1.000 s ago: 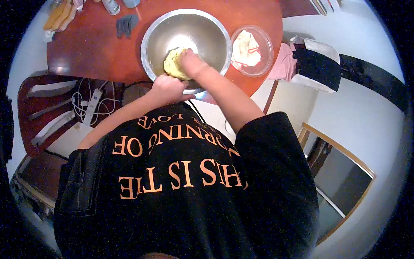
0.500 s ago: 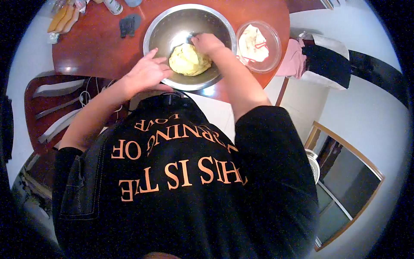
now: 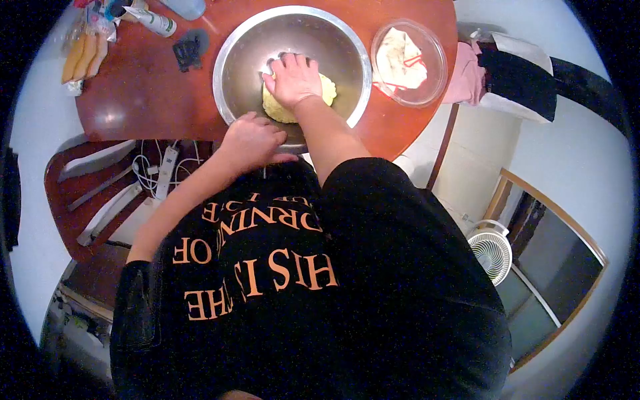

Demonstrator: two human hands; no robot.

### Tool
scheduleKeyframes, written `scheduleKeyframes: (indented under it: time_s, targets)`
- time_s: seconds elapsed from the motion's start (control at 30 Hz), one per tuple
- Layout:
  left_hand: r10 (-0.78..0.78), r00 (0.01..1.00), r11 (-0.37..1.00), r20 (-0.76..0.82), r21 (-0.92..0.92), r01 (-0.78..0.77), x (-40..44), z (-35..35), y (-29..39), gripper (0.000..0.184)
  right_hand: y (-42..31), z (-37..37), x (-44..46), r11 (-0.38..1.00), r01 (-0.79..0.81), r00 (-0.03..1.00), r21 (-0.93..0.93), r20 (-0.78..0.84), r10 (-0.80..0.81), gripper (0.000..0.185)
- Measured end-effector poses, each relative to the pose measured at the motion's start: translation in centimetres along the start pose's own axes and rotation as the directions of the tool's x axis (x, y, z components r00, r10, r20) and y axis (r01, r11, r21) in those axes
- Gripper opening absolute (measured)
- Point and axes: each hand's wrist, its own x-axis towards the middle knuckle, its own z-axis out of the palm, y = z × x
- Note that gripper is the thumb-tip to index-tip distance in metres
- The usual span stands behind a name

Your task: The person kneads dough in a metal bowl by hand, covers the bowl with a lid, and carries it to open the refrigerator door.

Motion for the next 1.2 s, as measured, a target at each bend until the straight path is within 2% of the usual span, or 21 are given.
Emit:
scheduleKeyframes:
  time_s: [0.07, 0.1, 0.13, 0.2, 0.27, 0.33, 0.43, 0.57, 0.67, 0.7, 0.73, 0.8, 0.83, 0.93, 0.97, 1.07, 1.17, 1.2]
  targets:
    - [-0.013, 0.999, 1.0, 0.05, -0.005, 0.013, 0.0, -0.5, 0.4, 0.052, -0.1, 0.4, -0.1, 1.0, -0.016, 1.0, 0.015, -0.001, 0.016, 0.045]
    - [-0.06, 0.985, 0.998, 0.162, 0.002, 0.06, 0.2, -1.5, 0.6, 0.052, 0.0, 0.5, 0.0, 0.999, -0.031, 0.999, 0.044, 0.016, 0.03, 0.046]
    - [-0.052, 0.988, 0.998, 0.145, -0.01, 0.054, 0.1, -1.2, 0.7, 0.052, 0.1, 0.3, 0.6, 0.997, -0.04, 0.999, 0.068, 0.022, 0.039, 0.047]
    - [-0.047, 0.994, 0.998, 0.102, -0.027, 0.05, -0.1, -0.2, 0.3, 0.053, 1.2, 0.7, 2.0, 0.996, -0.043, 0.991, 0.08, 0.128, 0.033, 0.05]
    - [-0.067, 0.977, 0.997, 0.2, -0.014, 0.072, 0.2, -1.4, 0.6, 0.054, 3.1, -0.1, 2.8, 0.991, -0.069, 0.953, 0.117, 0.3, 0.031, 0.053]
    - [-0.082, 0.964, 0.996, 0.254, -0.007, 0.086, 0.3, -1.9, 0.8, 0.054, 5.8, -2.6, 3.6, 0.977, -0.128, 0.862, 0.173, 0.507, 0.023, 0.057]
    - [-0.097, 0.984, 0.995, 0.148, -0.01, 0.099, 0.1, -1.6, 1.0, 0.058, 7.5, -1.9, 2.8, 0.995, -0.099, 0.804, 0.022, 0.591, 0.067, 0.048]
    - [-0.092, 0.976, 0.995, 0.197, -0.01, 0.096, 0.3, -2.0, 1.0, 0.058, 3.6, -4.8, 1.3, 0.978, -0.19, 0.764, -0.083, 0.614, 0.2, 0.044]
    - [-0.077, 0.979, 0.996, 0.19, -0.031, 0.084, 0.5, -1.4, 1.0, 0.057, 1.6, -6.0, -0.2, 0.99, -0.002, 0.844, -0.143, 0.531, 0.079, 0.042]
    - [-0.078, 0.983, 0.995, 0.167, -0.043, 0.087, 0.5, -1.2, 1.0, 0.057, 0.9, -7.1, -1.3, 0.992, -0.008, 0.862, -0.129, 0.502, 0.073, 0.049]
    - [-0.083, 0.986, 0.994, 0.142, -0.055, 0.092, 0.4, -1.0, 0.9, 0.057, 1.4, -6.6, -1.1, 0.997, -0.034, 0.874, -0.065, 0.482, 0.061, 0.052]
    - [-0.087, 0.977, 0.995, 0.197, -0.033, 0.096, 0.4, -1.5, 1.1, 0.057, 3.1, -5.1, -1.0, 0.995, -0.075, 0.897, 0.07, 0.44, 0.037, 0.059]
    - [-0.094, 0.971, 0.995, 0.221, -0.019, 0.101, 0.4, -2.0, 1.0, 0.057, 3.5, -5.2, -1.0, 0.99, -0.136, 0.894, 0.026, 0.433, 0.112, 0.076]
    - [-0.095, 0.966, 0.995, 0.241, -0.019, 0.103, 0.4, -2.3, 1.1, 0.057, 5.9, -2.3, 0.0, 0.949, -0.227, 0.89, 0.217, 0.441, 0.112, 0.089]
    - [-0.092, 0.969, 0.994, 0.231, -0.029, 0.101, 0.4, -2.2, 1.0, 0.058, 6.3, -2.1, 0.6, 0.883, -0.311, 0.834, 0.351, 0.547, 0.076, 0.099]
    - [-0.08, 0.975, 0.995, 0.205, -0.045, 0.091, 0.3, -1.4, 0.8, 0.059, 6.4, -0.8, 0.1, 0.817, -0.414, 0.836, 0.401, 0.524, 0.166, 0.102]
    - [-0.071, 0.978, 0.996, 0.197, -0.038, 0.08, 0.3, -1.2, 0.7, 0.058, 5.2, -3.2, 0.1, 0.815, -0.418, 0.77, 0.401, 0.633, 0.084, 0.101]
    - [-0.077, 0.977, 0.996, 0.201, -0.037, 0.086, 0.4, -1.3, 0.8, 0.058, 4.8, -3.2, -0.1, 0.856, -0.379, 0.8, 0.352, 0.59, 0.111, 0.099]
